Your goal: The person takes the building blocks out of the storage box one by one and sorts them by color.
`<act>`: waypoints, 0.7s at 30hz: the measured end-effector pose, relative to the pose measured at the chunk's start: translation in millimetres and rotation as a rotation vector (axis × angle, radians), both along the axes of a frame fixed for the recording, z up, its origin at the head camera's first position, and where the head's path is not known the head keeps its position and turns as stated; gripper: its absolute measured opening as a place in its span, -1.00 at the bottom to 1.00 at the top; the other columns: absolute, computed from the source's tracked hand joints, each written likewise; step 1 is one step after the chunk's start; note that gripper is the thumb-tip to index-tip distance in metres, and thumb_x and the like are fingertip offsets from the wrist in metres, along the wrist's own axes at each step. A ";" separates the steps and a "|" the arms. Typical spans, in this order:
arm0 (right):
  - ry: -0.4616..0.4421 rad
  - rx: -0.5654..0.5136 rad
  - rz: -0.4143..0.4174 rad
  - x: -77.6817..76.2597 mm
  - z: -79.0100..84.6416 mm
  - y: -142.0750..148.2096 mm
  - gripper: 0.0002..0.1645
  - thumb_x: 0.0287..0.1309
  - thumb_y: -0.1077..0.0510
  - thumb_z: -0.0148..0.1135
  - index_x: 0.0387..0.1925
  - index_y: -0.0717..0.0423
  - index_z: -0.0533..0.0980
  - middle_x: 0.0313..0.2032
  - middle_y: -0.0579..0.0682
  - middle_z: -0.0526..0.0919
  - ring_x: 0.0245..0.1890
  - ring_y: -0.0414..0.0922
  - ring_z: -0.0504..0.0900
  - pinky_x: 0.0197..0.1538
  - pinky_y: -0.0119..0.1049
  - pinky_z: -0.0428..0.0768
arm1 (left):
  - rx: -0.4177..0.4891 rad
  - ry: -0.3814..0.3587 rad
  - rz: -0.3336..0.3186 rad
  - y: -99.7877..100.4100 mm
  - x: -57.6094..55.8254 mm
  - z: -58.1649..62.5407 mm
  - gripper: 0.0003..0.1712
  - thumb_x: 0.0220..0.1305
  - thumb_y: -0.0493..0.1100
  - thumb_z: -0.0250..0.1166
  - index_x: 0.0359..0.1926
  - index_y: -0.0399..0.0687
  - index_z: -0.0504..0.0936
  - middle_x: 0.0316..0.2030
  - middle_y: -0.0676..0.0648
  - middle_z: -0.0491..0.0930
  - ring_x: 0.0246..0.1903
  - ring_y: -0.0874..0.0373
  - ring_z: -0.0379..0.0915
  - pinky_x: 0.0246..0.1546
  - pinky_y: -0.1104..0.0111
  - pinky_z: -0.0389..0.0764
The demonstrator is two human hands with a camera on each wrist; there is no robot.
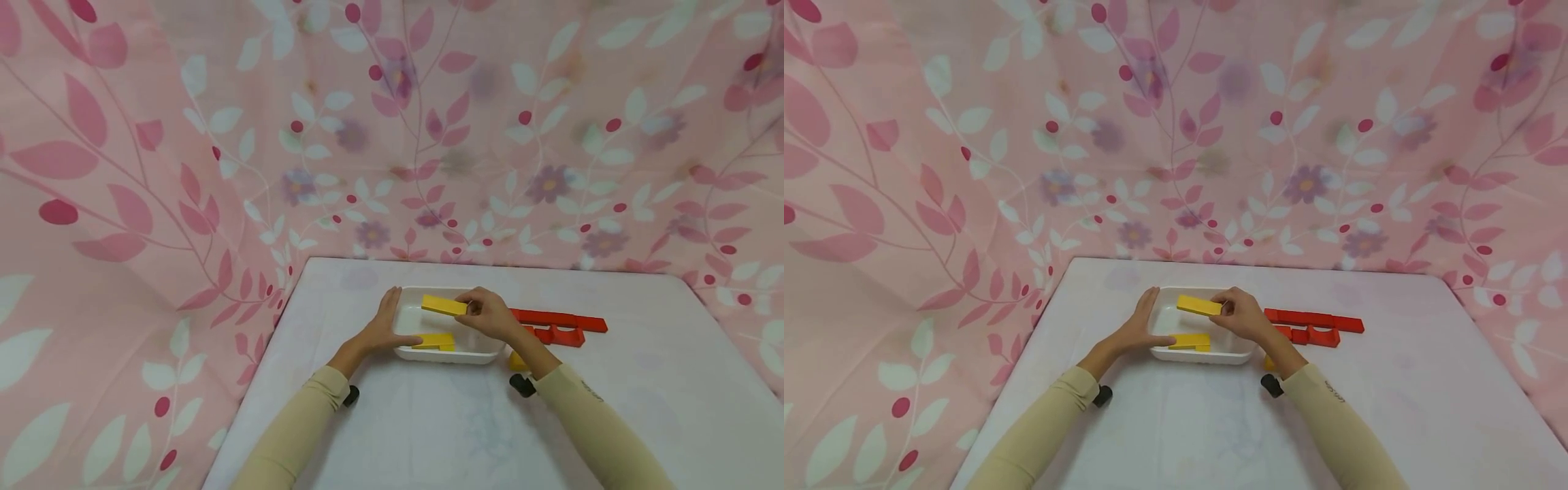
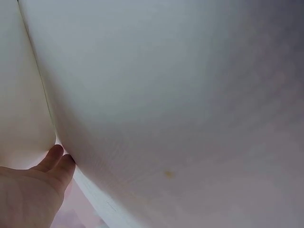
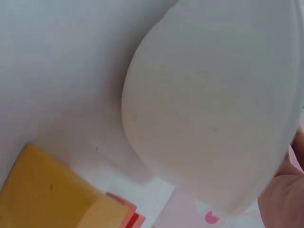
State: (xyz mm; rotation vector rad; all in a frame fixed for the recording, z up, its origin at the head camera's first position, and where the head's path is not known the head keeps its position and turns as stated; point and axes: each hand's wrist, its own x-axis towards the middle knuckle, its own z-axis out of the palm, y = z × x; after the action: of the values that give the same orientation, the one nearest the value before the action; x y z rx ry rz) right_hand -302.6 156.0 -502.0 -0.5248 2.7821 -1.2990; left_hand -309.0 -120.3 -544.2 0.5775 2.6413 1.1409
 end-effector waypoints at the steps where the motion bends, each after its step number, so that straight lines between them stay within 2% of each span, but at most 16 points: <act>1: 0.007 -0.003 0.008 0.9 1.6 2.3 -0.63 -0.10 0.09 0.43 -0.15 -0.04 0.59 -0.30 -0.02 0.52 -0.40 -0.10 0.45 -0.37 -0.44 0.56 | 0.000 0.000 0.002 0.0 -0.2 -0.4 0.45 -0.30 0.44 0.38 0.44 0.19 -0.36 0.44 0.07 -0.41 0.40 0.02 -0.18 0.31 -0.04 0.13; 5: 0.016 0.003 0.034 4.4 6.1 11.4 -0.64 -0.10 0.08 0.43 -0.17 -0.05 0.59 -0.33 -0.02 0.51 -0.42 -0.11 0.45 -0.39 -0.45 0.55 | 0.003 -0.001 0.004 0.2 -1.9 -2.6 0.44 -0.30 0.43 0.38 0.43 0.26 -0.38 0.44 0.09 -0.41 0.40 0.03 -0.18 0.32 -0.02 0.12; 9: 0.027 0.030 0.047 7.1 8.6 19.7 -0.64 -0.11 0.07 0.44 -0.18 -0.06 0.59 -0.36 -0.04 0.49 -0.44 -0.14 0.45 -0.40 -0.46 0.55 | 0.015 0.004 0.005 -0.6 -3.1 -4.4 0.45 -0.30 0.42 0.39 0.44 0.18 -0.36 0.44 0.07 -0.40 0.39 0.01 -0.15 0.32 -0.02 0.12; 15: -0.020 0.029 0.045 19.0 8.7 44.4 -0.63 -0.09 0.06 0.42 -0.16 -0.06 0.57 -0.35 -0.03 0.48 -0.41 -0.10 0.45 -0.39 -0.44 0.56 | 0.023 0.009 -0.010 0.0 -2.7 -6.6 0.45 -0.28 0.43 0.38 0.44 0.13 -0.34 0.44 0.03 -0.38 0.38 -0.01 -0.14 0.31 -0.03 0.14; 21: -0.057 0.056 0.012 32.0 4.3 75.3 -0.58 -0.10 0.06 0.42 -0.12 0.00 0.58 -0.33 -0.02 0.49 -0.42 -0.10 0.44 -0.39 -0.46 0.57 | 0.023 0.024 -0.006 -0.7 -1.9 -3.2 0.45 -0.29 0.43 0.38 0.44 0.10 -0.32 0.44 0.03 -0.37 0.39 0.01 -0.17 0.32 -0.03 0.12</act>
State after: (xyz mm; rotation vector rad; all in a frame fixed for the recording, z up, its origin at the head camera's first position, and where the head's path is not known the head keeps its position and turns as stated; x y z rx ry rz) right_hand -270.6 231.3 -497.6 -0.4931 2.7555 -1.2093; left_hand -310.9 -121.1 -547.5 0.6068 2.6478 1.1714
